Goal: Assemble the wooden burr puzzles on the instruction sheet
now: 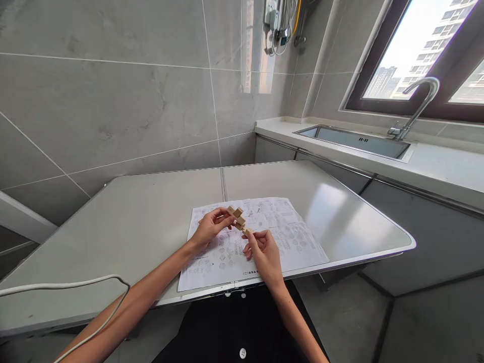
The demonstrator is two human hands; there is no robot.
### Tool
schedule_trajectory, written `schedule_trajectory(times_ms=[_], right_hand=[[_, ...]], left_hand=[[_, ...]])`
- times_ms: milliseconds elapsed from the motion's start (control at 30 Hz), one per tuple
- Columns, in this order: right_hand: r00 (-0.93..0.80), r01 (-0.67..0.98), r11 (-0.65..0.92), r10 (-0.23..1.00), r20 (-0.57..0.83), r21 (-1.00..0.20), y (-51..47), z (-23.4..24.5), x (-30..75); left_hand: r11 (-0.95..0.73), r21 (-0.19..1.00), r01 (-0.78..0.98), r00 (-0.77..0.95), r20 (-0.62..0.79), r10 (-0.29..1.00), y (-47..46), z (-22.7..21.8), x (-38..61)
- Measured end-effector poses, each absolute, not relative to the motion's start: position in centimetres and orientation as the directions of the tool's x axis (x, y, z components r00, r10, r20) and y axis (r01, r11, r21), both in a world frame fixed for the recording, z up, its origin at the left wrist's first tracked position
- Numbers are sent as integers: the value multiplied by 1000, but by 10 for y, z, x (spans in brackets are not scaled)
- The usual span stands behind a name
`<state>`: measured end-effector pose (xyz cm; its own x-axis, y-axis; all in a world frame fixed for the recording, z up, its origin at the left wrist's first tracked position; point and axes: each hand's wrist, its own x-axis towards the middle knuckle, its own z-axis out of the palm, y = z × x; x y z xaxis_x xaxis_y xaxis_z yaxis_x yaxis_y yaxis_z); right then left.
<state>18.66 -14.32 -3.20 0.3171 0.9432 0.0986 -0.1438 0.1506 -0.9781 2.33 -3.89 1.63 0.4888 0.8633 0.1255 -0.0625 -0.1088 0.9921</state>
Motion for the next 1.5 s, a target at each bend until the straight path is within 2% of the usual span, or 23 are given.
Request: schedule_trajectory(times_ms=[200,333,567,1167,1433,1500], right_hand=[[325,-140,134,942,82,-981,-141,-35,186],[357,-128,133,931,80,-983,-141,-37,188],[372,-106,121,925,74,-987,-140,-39,189],[370,24,89,925,92,-996,-150,-31,187],[338,-4,96,937,89,-995,-153,-26,187],[333,1,105,938,100,-994,-153,-25,188]], left_hand=[[-344,935,83,421,280,863,-47,11,28],[-507,843,181,518,357,777,-52,11,27],[-670,719,188,681,396,616,-54,9,23],[-801,558,219,759,418,499,-50,14,17],[-773,571,278,754,369,543,-51,11,17],[-742,616,264,749,354,560,-52,11,18]])
